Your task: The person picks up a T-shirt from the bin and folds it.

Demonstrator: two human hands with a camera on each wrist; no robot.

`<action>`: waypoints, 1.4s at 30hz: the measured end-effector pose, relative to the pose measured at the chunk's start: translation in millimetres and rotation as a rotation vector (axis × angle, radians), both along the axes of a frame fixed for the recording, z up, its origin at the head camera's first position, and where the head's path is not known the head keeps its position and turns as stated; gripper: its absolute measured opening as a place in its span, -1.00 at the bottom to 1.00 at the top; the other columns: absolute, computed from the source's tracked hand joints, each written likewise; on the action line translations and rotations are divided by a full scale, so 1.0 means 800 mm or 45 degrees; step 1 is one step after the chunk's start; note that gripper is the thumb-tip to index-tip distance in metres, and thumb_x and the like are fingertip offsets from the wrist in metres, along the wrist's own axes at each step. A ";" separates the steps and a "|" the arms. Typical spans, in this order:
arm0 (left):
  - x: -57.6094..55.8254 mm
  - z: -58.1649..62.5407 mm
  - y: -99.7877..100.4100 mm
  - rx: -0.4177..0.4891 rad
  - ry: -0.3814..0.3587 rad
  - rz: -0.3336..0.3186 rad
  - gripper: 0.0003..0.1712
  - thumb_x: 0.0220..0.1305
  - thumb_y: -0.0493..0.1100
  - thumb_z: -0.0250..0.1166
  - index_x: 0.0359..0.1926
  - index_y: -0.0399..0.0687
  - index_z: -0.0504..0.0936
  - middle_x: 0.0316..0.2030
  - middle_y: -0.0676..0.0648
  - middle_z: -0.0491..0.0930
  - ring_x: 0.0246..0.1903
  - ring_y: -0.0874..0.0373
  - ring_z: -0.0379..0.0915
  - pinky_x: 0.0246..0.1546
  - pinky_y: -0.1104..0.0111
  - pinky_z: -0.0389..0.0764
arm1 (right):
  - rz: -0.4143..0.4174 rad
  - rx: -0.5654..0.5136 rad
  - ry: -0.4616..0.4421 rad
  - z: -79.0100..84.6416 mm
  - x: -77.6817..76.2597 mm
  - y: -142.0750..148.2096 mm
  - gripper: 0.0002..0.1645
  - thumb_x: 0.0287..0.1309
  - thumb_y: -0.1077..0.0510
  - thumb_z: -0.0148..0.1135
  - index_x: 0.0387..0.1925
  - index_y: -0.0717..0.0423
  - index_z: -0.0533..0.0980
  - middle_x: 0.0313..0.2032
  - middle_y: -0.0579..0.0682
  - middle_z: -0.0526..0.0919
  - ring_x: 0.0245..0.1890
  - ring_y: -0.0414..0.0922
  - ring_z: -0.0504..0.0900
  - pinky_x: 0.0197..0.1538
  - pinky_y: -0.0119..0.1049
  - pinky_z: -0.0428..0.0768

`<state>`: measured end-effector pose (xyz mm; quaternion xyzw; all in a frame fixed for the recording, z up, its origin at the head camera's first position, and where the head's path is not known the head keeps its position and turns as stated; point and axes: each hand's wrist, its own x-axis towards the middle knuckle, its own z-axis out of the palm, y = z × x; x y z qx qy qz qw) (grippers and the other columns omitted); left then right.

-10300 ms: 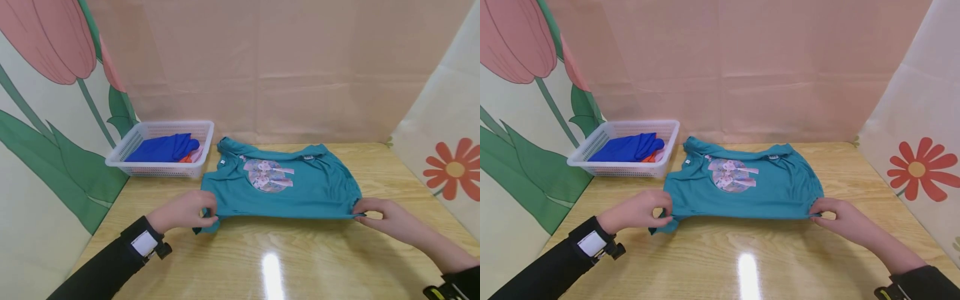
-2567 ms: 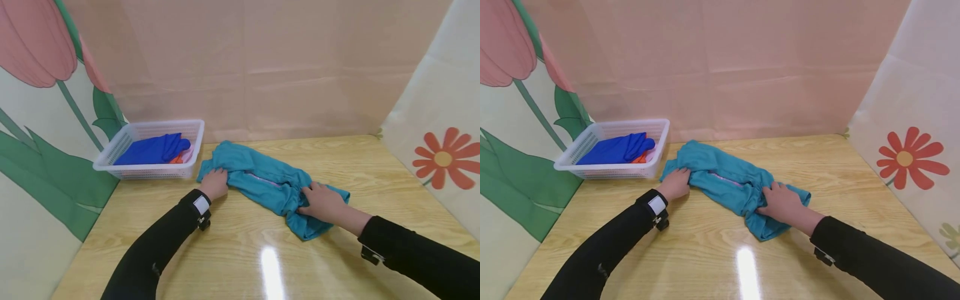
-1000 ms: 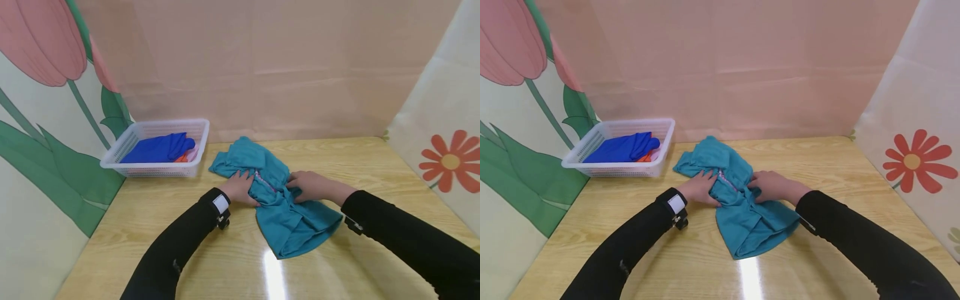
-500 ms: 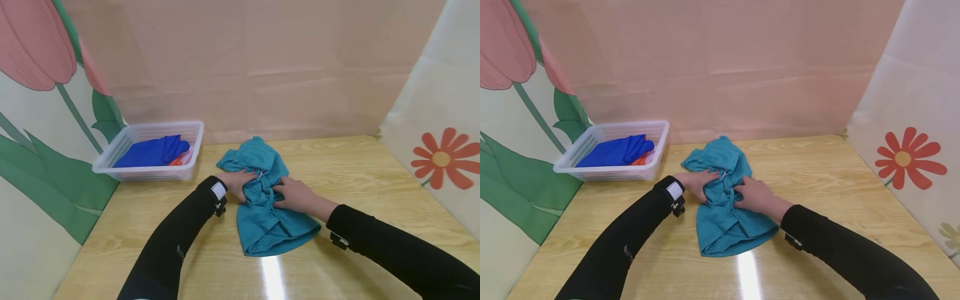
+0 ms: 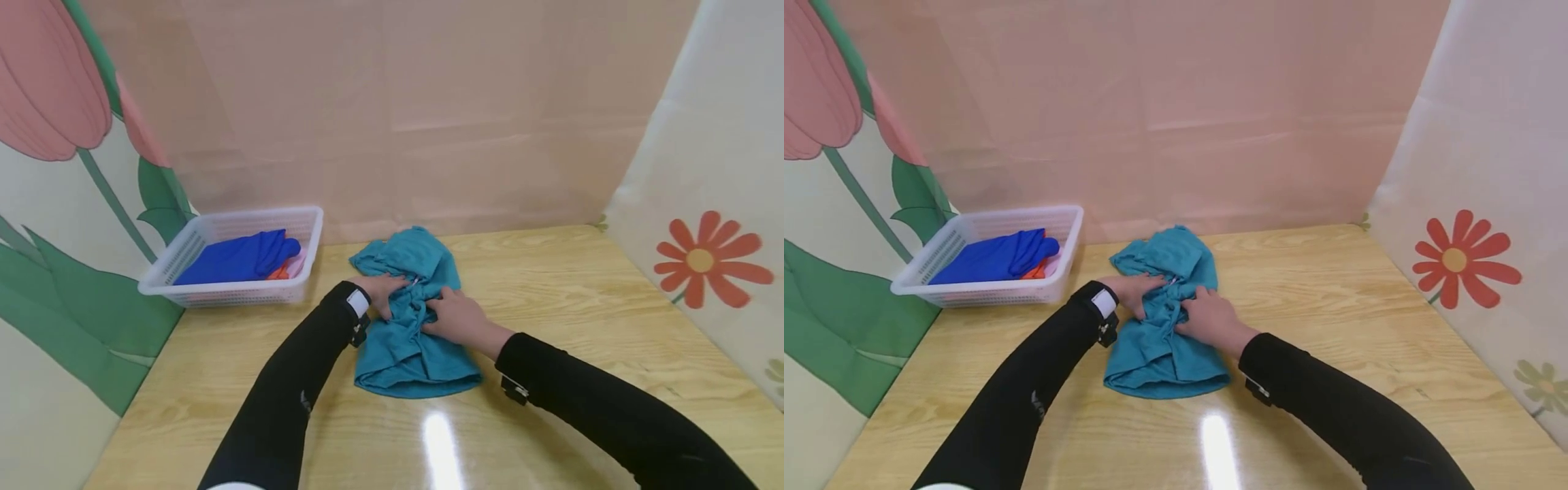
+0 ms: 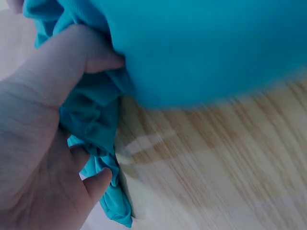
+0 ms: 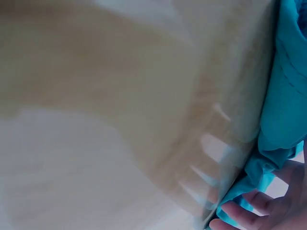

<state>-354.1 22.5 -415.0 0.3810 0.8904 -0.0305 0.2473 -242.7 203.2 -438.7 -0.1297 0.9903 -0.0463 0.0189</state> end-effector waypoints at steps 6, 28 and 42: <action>-0.009 -0.003 -0.013 0.033 0.012 0.101 0.00 0.22 -0.10 0.39 0.53 0.12 -0.01 0.52 -0.06 -0.10 0.47 -0.13 -0.26 0.40 0.08 0.01 | -0.045 -0.006 -0.033 0.000 -0.018 -0.018 -0.25 0.15 -0.27 0.25 0.21 0.14 0.50 -0.03 0.23 0.43 -0.13 0.12 0.44 -0.21 0.07 0.55; 0.065 0.023 -0.078 0.394 0.423 -0.221 -0.28 0.20 -0.33 0.35 0.38 0.02 0.37 0.26 -0.11 0.40 0.25 -0.02 0.31 0.22 0.19 0.38 | 0.049 -0.366 -0.214 0.043 0.016 0.060 -0.38 0.26 -0.02 0.23 0.22 0.28 0.44 0.12 0.33 0.39 0.04 0.18 0.49 0.04 0.06 0.50; 0.145 -0.006 -0.159 0.489 0.424 -0.392 -0.38 0.10 -0.40 0.41 0.22 -0.08 0.52 0.14 -0.15 0.49 0.14 -0.01 0.42 0.17 0.23 0.44 | 0.703 -0.310 0.131 0.013 0.113 0.079 -0.34 -0.16 0.37 0.53 0.07 0.03 0.56 0.06 0.13 0.47 0.02 0.05 0.48 -0.03 -0.07 0.59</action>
